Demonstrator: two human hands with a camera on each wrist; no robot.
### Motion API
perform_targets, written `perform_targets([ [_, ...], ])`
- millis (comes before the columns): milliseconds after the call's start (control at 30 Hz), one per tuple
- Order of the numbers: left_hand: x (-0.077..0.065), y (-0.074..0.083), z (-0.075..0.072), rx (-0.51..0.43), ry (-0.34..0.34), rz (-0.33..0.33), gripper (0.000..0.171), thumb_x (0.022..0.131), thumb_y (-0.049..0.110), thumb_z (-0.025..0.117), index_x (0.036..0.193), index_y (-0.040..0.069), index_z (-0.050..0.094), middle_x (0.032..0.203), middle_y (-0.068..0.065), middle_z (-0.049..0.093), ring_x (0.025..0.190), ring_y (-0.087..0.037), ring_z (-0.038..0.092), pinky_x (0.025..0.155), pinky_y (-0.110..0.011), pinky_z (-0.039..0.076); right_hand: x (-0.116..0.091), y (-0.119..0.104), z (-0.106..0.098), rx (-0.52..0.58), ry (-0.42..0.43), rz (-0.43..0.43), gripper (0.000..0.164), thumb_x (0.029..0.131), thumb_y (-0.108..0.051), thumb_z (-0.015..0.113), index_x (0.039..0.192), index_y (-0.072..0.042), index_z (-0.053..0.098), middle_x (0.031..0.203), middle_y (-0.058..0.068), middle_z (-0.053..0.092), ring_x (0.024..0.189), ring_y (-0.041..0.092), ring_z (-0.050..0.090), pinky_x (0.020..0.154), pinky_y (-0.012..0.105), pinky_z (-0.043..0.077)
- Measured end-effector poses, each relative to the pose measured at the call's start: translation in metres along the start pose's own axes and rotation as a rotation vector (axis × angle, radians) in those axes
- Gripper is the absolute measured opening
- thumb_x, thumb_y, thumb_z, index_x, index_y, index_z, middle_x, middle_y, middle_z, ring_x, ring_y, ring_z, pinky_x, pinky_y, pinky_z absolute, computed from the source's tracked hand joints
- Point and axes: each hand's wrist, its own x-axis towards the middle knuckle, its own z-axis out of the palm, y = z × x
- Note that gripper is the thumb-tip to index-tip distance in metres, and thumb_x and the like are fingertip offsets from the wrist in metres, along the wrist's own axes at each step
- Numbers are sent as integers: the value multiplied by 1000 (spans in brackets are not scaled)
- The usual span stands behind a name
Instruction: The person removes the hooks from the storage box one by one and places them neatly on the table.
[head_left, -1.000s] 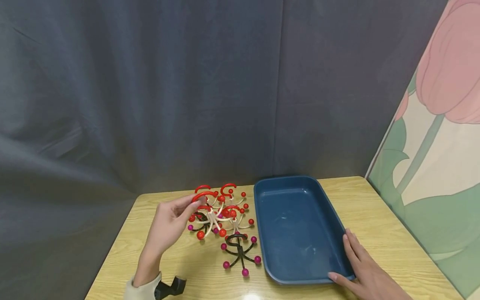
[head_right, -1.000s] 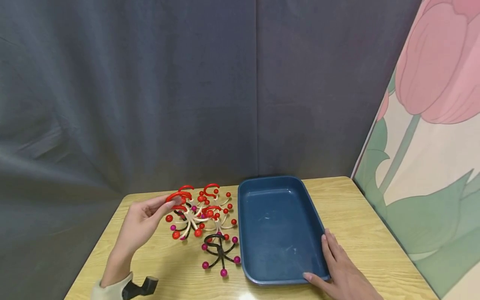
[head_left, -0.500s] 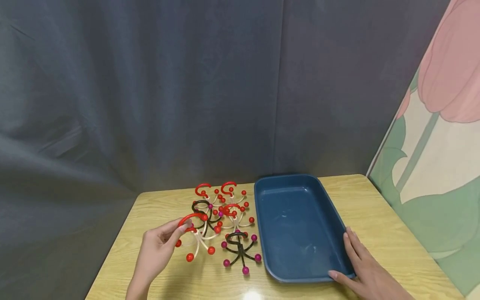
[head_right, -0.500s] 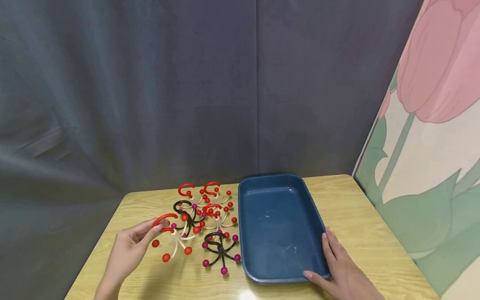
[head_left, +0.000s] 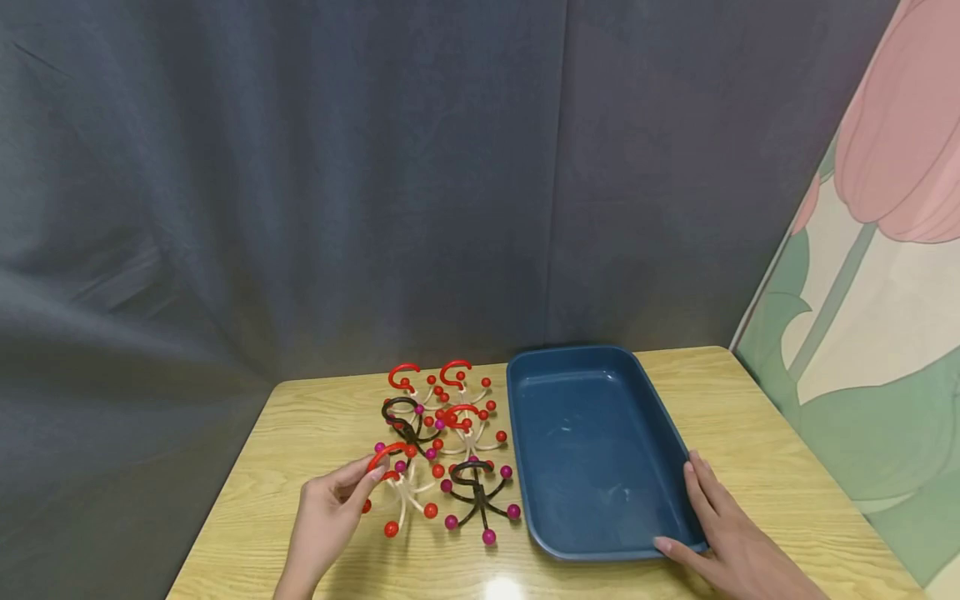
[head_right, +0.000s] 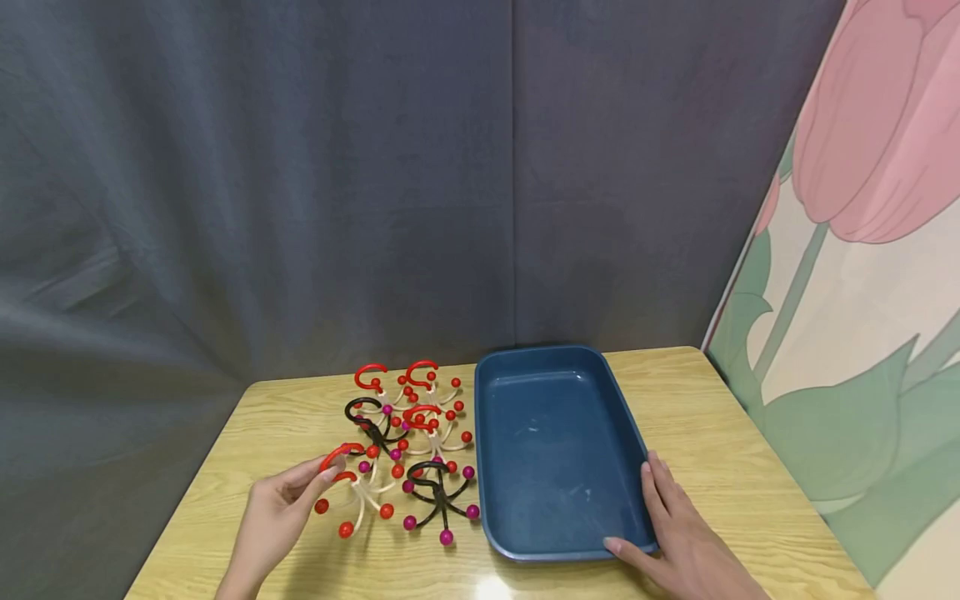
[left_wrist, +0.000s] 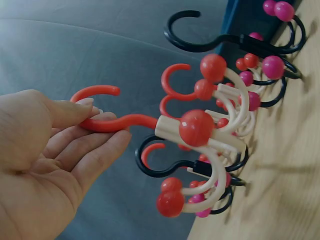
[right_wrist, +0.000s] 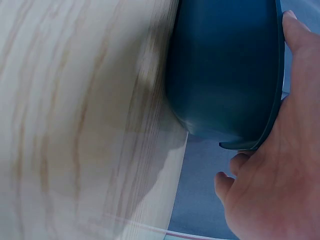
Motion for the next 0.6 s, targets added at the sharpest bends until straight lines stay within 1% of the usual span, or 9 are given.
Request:
perform_targets([
  [67, 0, -1, 3, 21, 1, -2, 25, 95, 17, 77, 119, 10, 81, 109, -11, 82, 62, 1, 65, 49, -23, 49, 0, 0, 0, 1, -5, 7, 117, 95, -67, 65, 169, -4, 1, 178, 21, -2, 156, 50, 26, 109, 70, 42],
  [167, -1, -3, 7, 42, 0, 6, 25, 95, 19, 78, 118, 10, 81, 104, -10, 83, 63, 3, 63, 48, -23, 43, 0, 0, 0, 13, -6, 1, 117, 95, -67, 65, 168, -2, 1, 177, 22, -2, 158, 51, 23, 110, 71, 42],
  [233, -1, -5, 10, 35, -2, 2, 26, 95, 20, 78, 118, 10, 81, 102, -10, 83, 60, 4, 58, 47, -23, 41, 1, 0, -1, 19, -19, 20, 117, 95, -68, 64, 169, -5, 0, 178, 20, -3, 160, 48, 20, 114, 69, 39],
  [267, -2, -5, 11, 29, 0, 4, 26, 95, 20, 78, 118, 10, 81, 102, -10, 83, 65, 6, 61, 49, -23, 43, 1, 0, -1, 22, -18, 19, 116, 95, -68, 64, 169, -5, 0, 178, 20, -3, 160, 48, 19, 114, 70, 39],
  [333, -1, -7, 13, 17, 1, -3, 26, 95, 21, 79, 118, 10, 81, 103, -10, 83, 67, 4, 63, 48, -23, 42, 0, 0, -1, 21, -10, 10, 116, 95, -67, 65, 169, -3, 1, 178, 21, -2, 158, 50, 22, 113, 71, 39],
  [400, -1, -8, 16, 13, 2, -14, 27, 95, 20, 79, 119, 9, 81, 104, -11, 83, 62, -1, 61, 45, -23, 39, 1, 0, -1, 12, -10, 14, 117, 95, -68, 65, 169, -4, 1, 178, 20, -3, 158, 49, 23, 113, 71, 38],
  [467, 0, -11, 18, 15, 5, -23, 27, 95, 19, 78, 120, 8, 80, 105, -12, 82, 67, -2, 66, 45, -23, 39, 0, 0, 0, 0, 1, -1, 117, 95, -66, 66, 168, -2, 1, 178, 22, -3, 156, 52, 26, 109, 73, 40],
  [533, 0, -14, 19, 20, 7, -38, 28, 95, 17, 78, 121, 7, 80, 105, -13, 82, 63, -4, 64, 44, -23, 38, 0, 0, 0, -11, 3, 1, 117, 95, -66, 66, 168, -3, 1, 178, 21, -2, 156, 51, 27, 109, 72, 40],
  [600, 1, -16, 21, 18, 6, -51, 28, 95, 14, 77, 122, 7, 79, 105, -13, 82, 59, -4, 60, 44, -23, 37, 0, 1, 1, 3, 7, -1, 117, 95, -65, 67, 169, -3, 2, 178, 21, -2, 157, 50, 26, 129, 49, 30],
])
